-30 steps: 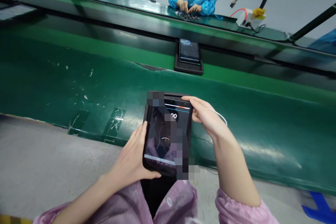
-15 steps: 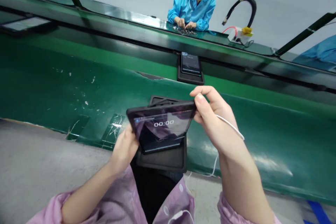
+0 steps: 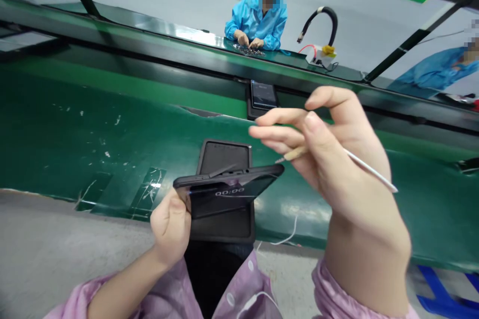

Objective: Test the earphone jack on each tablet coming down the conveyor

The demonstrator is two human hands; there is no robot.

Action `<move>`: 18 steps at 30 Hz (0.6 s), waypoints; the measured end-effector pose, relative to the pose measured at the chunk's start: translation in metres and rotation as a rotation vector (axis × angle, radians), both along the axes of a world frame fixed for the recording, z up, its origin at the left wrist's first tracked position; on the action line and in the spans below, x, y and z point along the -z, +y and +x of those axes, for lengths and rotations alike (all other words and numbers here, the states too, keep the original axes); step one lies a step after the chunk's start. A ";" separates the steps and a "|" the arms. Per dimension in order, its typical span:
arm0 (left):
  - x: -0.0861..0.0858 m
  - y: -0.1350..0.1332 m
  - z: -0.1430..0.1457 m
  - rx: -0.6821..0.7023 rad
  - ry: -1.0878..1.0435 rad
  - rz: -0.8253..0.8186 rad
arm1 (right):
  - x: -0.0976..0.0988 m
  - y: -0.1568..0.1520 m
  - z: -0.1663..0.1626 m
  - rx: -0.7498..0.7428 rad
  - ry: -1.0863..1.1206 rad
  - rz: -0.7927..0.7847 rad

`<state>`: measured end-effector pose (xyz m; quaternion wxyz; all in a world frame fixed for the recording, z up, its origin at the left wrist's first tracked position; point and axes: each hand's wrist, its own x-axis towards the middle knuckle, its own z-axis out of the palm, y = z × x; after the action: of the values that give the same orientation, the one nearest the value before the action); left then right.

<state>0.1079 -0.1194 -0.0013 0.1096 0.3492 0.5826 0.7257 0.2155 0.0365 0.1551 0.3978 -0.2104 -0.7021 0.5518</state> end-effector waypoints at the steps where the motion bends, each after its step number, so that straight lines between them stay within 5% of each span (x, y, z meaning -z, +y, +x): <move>1: -0.003 0.000 0.000 0.008 0.048 0.016 | -0.004 -0.005 0.000 -0.028 -0.022 0.045; 6: -0.011 0.000 -0.002 0.060 0.211 0.038 | -0.015 -0.020 -0.003 -0.236 -0.082 0.089; 18: 0.003 -0.001 -0.005 0.107 0.152 0.051 | -0.018 -0.025 -0.010 -0.377 -0.172 -0.020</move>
<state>0.1028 -0.1200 -0.0045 0.0948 0.4365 0.5512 0.7047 0.2059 0.0115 0.1727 0.2238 -0.1255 -0.7549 0.6035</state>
